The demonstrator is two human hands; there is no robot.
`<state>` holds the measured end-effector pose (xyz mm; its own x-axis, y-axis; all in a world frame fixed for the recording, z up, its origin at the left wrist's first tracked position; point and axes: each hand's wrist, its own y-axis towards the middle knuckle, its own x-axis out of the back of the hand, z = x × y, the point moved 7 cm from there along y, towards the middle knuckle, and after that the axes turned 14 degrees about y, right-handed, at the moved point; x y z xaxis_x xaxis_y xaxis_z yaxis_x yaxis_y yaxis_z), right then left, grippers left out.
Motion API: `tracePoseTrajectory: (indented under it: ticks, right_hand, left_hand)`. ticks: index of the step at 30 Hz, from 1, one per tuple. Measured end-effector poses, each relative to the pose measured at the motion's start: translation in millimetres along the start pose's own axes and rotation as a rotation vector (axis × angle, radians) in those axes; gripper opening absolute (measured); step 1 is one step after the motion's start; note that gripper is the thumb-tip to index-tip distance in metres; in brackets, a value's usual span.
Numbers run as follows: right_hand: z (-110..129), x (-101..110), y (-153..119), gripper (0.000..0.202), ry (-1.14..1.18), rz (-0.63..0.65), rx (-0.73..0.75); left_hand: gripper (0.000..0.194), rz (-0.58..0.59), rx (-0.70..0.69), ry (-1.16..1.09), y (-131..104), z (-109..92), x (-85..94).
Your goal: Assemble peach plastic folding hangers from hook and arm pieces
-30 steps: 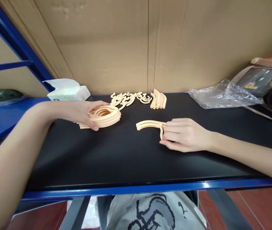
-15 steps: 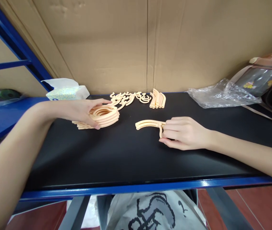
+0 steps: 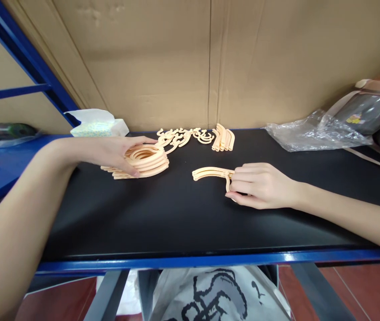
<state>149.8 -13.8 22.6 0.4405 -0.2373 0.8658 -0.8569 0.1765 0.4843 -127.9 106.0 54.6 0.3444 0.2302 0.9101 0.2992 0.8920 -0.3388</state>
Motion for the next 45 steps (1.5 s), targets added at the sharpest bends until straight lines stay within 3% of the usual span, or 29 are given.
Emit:
tracePoseTrajectory:
  ticks: [11, 30, 45]
  right_hand:
    - [0, -1, 0, 0.034, -0.002, 0.015, -0.003]
    - [-1, -3, -1, 0.034, -0.006, 0.025, -0.008]
    - [-1, -5, -1, 0.034, -0.002, 0.039, -0.020]
  left_hand:
    - [0.104, 0.010, -0.046, -0.010, 2, -4, -3.3]
    - [0.102, 0.050, 0.034, 0.008, -4, -6, 0.2]
    - [0.106, 0.035, 0.008, 0.001, -4, -17, 2.7]
